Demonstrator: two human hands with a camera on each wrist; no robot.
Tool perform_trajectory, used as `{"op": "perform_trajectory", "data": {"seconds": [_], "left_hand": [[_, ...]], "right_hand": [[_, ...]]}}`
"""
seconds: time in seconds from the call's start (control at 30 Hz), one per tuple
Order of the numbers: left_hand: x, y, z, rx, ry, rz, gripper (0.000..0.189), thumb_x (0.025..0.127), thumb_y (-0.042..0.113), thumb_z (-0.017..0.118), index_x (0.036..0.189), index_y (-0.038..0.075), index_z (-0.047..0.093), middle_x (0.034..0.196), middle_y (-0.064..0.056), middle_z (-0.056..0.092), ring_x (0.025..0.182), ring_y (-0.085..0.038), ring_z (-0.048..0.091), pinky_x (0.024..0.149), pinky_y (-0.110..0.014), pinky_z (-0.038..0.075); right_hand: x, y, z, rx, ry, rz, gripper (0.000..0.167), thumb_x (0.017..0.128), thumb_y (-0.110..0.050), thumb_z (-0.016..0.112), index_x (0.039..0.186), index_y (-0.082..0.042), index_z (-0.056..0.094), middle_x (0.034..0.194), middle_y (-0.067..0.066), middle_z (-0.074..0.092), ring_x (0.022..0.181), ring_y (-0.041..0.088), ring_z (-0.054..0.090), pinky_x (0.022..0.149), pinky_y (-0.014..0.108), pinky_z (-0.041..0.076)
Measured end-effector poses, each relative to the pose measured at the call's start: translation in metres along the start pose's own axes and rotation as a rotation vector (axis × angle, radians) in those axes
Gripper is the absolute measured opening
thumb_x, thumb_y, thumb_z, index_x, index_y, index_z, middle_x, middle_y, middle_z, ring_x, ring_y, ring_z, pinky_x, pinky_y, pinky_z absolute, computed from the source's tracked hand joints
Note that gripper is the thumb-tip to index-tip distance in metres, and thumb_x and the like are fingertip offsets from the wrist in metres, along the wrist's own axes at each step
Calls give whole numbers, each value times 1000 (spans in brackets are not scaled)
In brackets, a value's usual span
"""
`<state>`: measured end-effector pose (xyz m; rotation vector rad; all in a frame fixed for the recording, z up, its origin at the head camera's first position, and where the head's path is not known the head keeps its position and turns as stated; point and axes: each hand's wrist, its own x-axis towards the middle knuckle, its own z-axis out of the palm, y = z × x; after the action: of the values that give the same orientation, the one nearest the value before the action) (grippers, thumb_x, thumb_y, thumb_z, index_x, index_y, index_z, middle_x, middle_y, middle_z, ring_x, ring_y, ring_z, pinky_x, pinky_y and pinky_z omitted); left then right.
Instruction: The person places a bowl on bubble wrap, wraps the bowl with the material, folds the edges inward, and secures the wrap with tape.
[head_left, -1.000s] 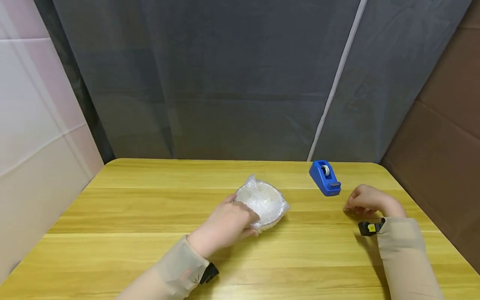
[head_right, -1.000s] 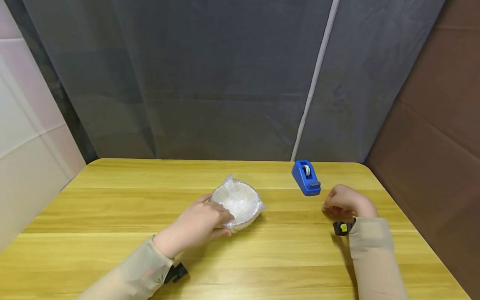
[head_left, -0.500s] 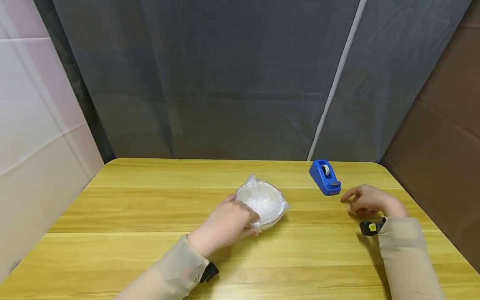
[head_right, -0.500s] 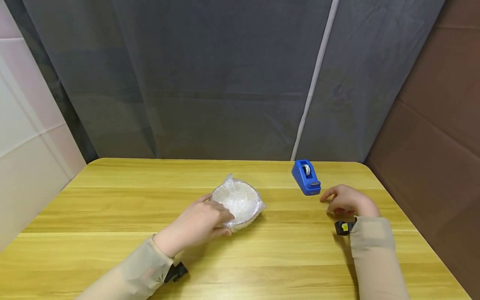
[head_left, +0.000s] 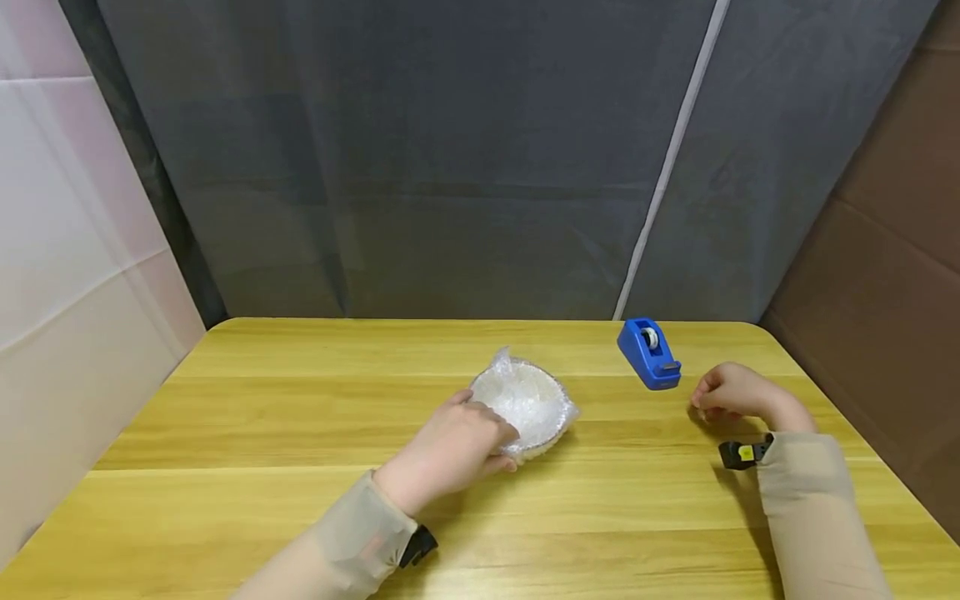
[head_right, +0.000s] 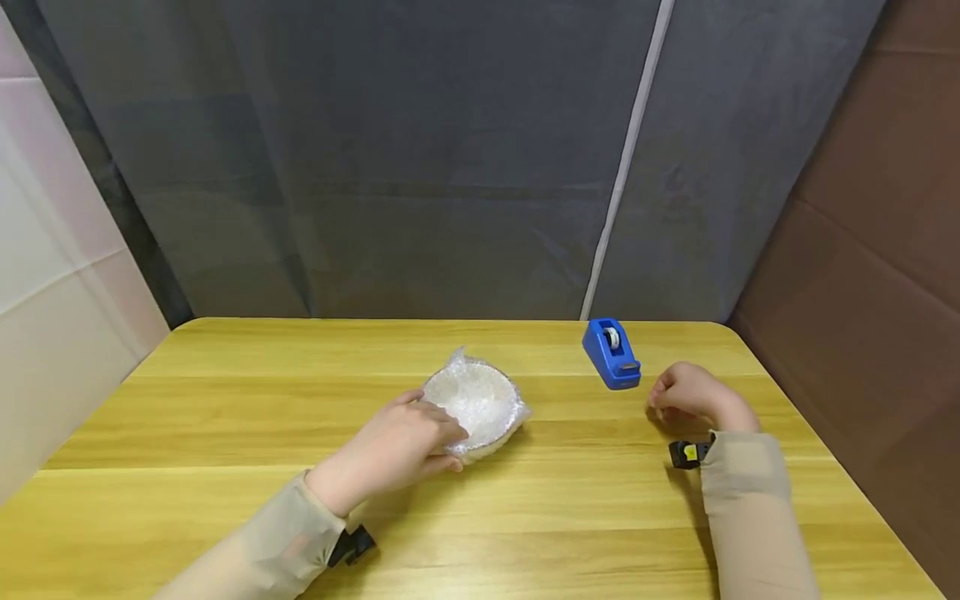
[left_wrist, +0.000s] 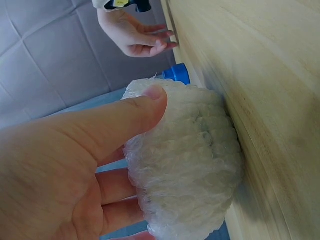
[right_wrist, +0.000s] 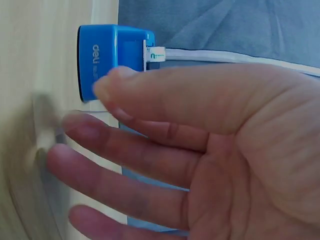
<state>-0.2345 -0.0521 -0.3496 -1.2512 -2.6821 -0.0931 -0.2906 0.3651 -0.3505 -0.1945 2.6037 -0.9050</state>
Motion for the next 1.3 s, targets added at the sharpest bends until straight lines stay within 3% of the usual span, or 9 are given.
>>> {"op": "perform_trajectory", "data": {"seconds": [0.23, 0.43, 0.63, 0.73, 0.93, 1.03, 1.13, 1.23, 1.3], "left_hand": [[0, 0, 1, -5, 2, -1, 26, 80, 43, 74, 94, 21, 74, 87, 8, 71, 86, -14, 65, 102, -54, 41], [1, 0, -1, -1, -4, 1, 26, 81, 44, 74, 94, 22, 74, 86, 8, 70, 86, -14, 65, 102, -53, 41], [1, 1, -2, 8, -10, 2, 26, 81, 44, 74, 95, 22, 74, 86, 8, 70, 87, -14, 65, 102, -52, 42], [0, 1, -2, 10, -10, 2, 26, 81, 44, 73, 95, 22, 74, 86, 9, 70, 86, -14, 65, 101, -51, 42], [0, 0, 0, 17, 3, 3, 27, 81, 45, 73, 95, 22, 74, 86, 8, 71, 86, -14, 65, 100, -49, 44], [0, 1, 0, 17, 7, 7, 27, 80, 46, 73, 94, 22, 74, 85, 9, 70, 84, -13, 65, 99, -48, 45], [0, 0, 0, 16, 12, 10, 27, 80, 46, 73, 93, 22, 74, 83, 9, 70, 82, -12, 64, 98, -47, 46], [0, 0, 1, 14, 16, 11, 26, 80, 46, 74, 92, 22, 74, 81, 9, 69, 80, -11, 63, 95, -44, 47], [0, -1, 1, 13, 16, 10, 26, 80, 45, 74, 92, 22, 74, 80, 10, 68, 79, -11, 63, 94, -43, 48]], "right_hand": [[1, -5, -3, 1, 135, -45, 15, 90, -3, 57, 94, 11, 61, 77, 8, 65, 69, 21, 60, 62, 35, 55], [4, -9, -2, 21, 208, -95, 26, 93, -3, 57, 111, 15, 61, 86, 12, 69, 75, 24, 64, 67, 34, 56], [6, -10, 0, 104, 280, -118, 31, 101, -7, 46, 117, 18, 56, 83, 14, 66, 73, 20, 64, 70, 36, 58], [6, -10, 2, 141, 305, -95, 34, 104, -12, 41, 115, 17, 54, 71, 10, 57, 62, 18, 58, 61, 33, 57], [11, -9, 7, 85, 321, -50, 37, 105, -18, 31, 107, 12, 52, 59, 1, 42, 46, 15, 43, 44, 31, 41], [12, -9, 8, 50, 389, -51, 37, 102, -19, 28, 86, 4, 52, 57, 0, 41, 47, 16, 41, 46, 31, 38], [12, -9, 7, 3, 480, -39, 43, 102, -26, 26, 66, -8, 43, 55, 0, 39, 48, 19, 37, 48, 32, 34], [12, -9, 7, -19, 524, -2, 52, 103, -39, 27, 62, -10, 39, 55, 3, 39, 51, 22, 37, 49, 34, 34], [13, -8, 8, -36, 503, 11, 58, 104, -44, 27, 68, -3, 46, 62, 10, 46, 57, 27, 43, 53, 37, 38]]}}
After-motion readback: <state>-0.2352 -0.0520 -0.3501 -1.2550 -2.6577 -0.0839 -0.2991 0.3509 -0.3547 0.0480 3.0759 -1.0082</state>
